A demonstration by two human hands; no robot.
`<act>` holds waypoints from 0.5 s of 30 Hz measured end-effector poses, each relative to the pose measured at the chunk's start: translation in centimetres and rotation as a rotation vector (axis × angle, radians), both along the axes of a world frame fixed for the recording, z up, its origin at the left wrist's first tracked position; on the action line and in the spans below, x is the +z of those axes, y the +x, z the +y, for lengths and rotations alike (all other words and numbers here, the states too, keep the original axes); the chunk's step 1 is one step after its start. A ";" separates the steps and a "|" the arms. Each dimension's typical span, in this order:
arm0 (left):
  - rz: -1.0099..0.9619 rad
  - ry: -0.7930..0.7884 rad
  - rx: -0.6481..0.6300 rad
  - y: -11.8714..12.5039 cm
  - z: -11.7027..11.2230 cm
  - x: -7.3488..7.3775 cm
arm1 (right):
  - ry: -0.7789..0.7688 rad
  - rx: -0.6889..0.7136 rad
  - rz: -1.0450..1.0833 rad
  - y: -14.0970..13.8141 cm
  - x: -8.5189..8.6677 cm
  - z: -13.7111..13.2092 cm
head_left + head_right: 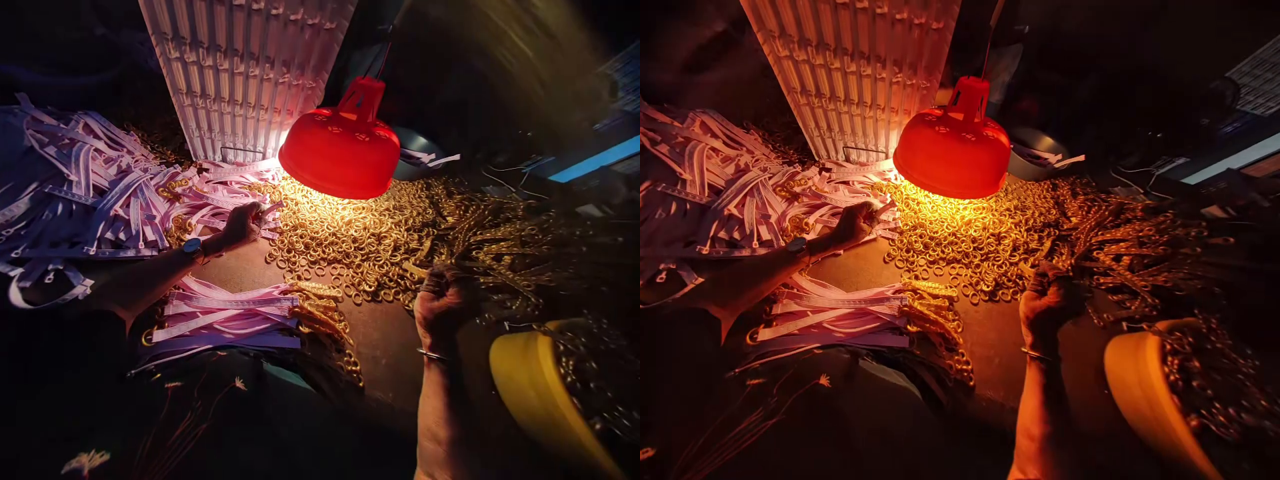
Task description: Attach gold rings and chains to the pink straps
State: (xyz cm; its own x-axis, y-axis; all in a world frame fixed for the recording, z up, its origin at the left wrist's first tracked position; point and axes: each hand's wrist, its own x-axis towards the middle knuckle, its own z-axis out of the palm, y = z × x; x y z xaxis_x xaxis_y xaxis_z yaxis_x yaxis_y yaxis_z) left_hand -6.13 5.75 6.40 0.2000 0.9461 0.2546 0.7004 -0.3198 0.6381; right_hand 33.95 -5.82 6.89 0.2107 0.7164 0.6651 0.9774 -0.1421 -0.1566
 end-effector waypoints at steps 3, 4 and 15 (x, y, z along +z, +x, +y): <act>-0.184 -0.067 -0.042 0.4 -3.4 0.6 | 0.006 0.279 0.229 -7.4 0.4 1.1; -0.259 -0.096 -0.045 0.5 -4.6 0.8 | -0.018 0.377 0.331 -10.1 0.4 1.4; -0.650 -0.768 -0.180 0.5 -6.2 -3.4 | -0.665 0.884 0.955 -20.0 -4.1 6.6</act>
